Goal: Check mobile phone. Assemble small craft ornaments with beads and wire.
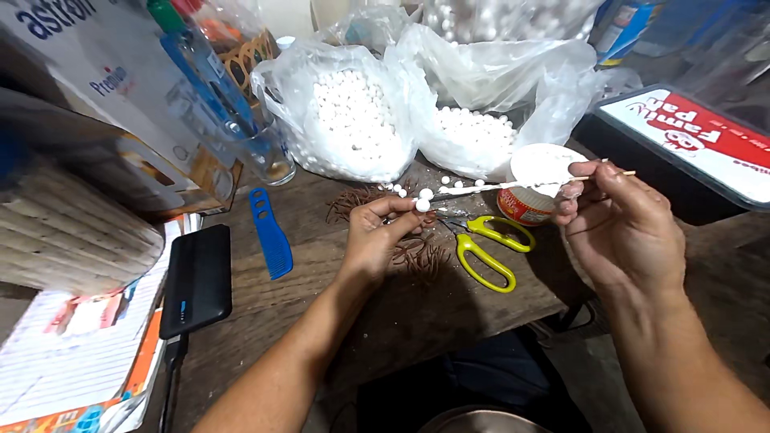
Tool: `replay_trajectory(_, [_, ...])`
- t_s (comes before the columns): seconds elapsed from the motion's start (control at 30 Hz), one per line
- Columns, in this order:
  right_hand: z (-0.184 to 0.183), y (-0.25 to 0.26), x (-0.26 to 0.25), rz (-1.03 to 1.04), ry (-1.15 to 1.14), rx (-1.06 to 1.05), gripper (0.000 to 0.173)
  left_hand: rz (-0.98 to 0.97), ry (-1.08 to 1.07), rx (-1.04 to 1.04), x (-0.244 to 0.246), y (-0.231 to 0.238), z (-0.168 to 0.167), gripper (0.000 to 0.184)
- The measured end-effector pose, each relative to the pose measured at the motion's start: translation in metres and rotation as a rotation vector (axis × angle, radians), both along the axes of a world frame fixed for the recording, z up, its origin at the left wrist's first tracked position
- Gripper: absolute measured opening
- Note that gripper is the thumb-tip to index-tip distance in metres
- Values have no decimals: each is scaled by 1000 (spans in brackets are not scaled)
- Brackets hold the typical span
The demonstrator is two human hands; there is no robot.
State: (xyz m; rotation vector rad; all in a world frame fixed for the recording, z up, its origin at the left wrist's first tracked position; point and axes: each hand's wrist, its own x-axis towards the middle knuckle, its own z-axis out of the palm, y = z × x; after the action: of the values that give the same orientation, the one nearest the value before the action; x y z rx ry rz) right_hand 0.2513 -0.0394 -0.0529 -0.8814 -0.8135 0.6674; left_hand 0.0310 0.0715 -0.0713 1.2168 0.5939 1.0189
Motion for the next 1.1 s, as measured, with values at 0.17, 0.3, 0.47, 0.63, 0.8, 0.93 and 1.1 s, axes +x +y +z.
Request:
replay_trajectory(0.17, [-1, -4, 7, 12, 87, -6, 47, 1, -8, -46, 1, 0, 1, 25])
replay_trajectory(0.3, [3, -15, 29, -172, -18, 17, 44, -21, -33, -73, 1, 0, 1, 26])
replay_trajectory(0.47, [-4, -13, 57, -387, -368, 25, 41, -40, -31, -67, -4, 4, 4, 26])
replay_trajectory(0.63, [-9, -7, 66, -397, -412, -56, 37, 86, -107, -63, -19, 14, 21, 28])
replay_trajectory(0.8, [-2, -14, 78, -486, -341, -32, 39, 135, -165, -90, -21, 17, 23, 30])
replay_trajectory(0.93, [-9, -13, 80, -524, -806, -166, 22, 123, -161, -83, -18, 14, 19, 32])
replay_trajectory(1.1, [9, -24, 46, -776, -1130, -113, 55, 87, -148, -103, -16, 14, 15, 30])
